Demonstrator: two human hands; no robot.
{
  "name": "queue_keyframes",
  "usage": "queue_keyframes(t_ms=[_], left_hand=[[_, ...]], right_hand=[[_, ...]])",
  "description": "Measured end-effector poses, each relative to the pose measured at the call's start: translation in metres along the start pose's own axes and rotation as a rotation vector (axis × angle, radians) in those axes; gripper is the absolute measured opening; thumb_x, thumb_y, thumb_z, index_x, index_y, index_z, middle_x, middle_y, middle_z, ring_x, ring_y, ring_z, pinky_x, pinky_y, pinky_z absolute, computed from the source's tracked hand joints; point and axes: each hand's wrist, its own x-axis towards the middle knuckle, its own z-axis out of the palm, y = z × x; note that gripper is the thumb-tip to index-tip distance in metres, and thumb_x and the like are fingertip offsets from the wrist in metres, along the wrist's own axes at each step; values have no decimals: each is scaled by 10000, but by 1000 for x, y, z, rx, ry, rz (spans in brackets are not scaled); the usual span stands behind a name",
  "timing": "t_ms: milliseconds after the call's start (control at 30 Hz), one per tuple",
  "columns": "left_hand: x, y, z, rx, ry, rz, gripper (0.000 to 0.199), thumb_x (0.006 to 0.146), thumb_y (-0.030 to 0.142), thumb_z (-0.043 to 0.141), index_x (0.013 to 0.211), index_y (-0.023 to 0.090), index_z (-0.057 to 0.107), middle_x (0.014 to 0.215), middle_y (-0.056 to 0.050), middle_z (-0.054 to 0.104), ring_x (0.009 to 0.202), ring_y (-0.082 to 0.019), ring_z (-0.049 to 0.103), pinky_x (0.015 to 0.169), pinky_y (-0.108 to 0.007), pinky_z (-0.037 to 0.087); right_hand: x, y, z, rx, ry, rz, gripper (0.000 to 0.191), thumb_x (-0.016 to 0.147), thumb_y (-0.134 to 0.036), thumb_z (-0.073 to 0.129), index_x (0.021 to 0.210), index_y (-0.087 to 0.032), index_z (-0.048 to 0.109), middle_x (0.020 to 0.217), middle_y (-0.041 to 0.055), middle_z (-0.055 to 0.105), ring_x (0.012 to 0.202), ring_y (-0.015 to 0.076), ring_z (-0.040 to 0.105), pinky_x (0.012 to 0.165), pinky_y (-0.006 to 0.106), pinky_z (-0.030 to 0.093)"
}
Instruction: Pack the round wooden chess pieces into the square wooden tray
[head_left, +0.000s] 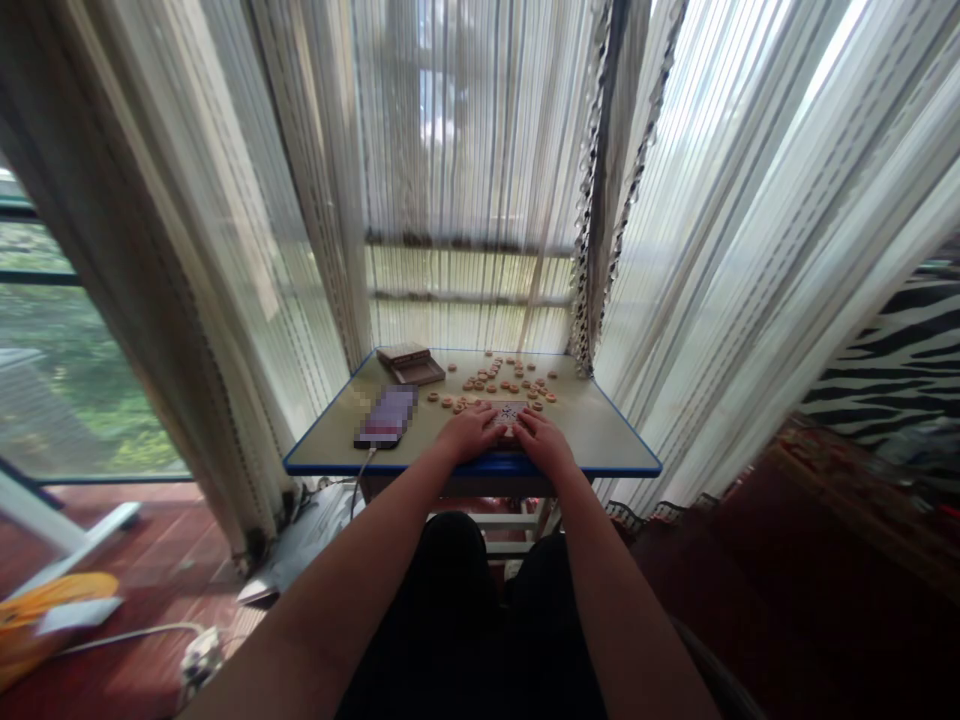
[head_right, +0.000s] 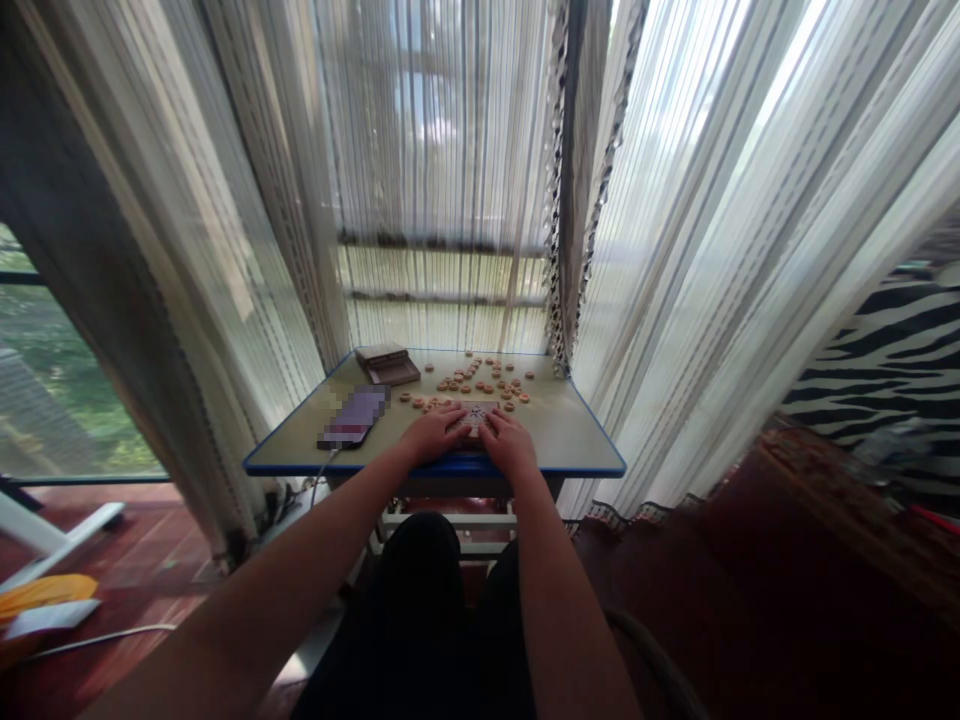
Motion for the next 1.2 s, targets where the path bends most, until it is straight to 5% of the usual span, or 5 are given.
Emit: queue_keyframes(t_ms=[1000, 1200], left_hand=[[0, -1, 4, -8, 2, -1, 564, 853, 514, 332, 1282, 173, 465, 1387, -72, 389, 1317, -204, 270, 1071, -314, 237], [-2, -1, 2, -21, 150, 40, 445, 857, 415, 381, 1206, 189, 541, 1306, -73, 488, 1236, -206, 395, 1046, -332, 294]], right_hand=[[-1, -3, -4, 52, 8, 17, 402, 825, -377, 468, 1161, -187, 582, 1269, 77, 524, 1172, 209, 469, 1007, 342, 337], [-3, -4, -5, 66, 9, 8, 413, 814, -380, 477, 1144, -162, 593, 1259, 97, 528, 1161, 212, 478, 1005, 334, 341]])
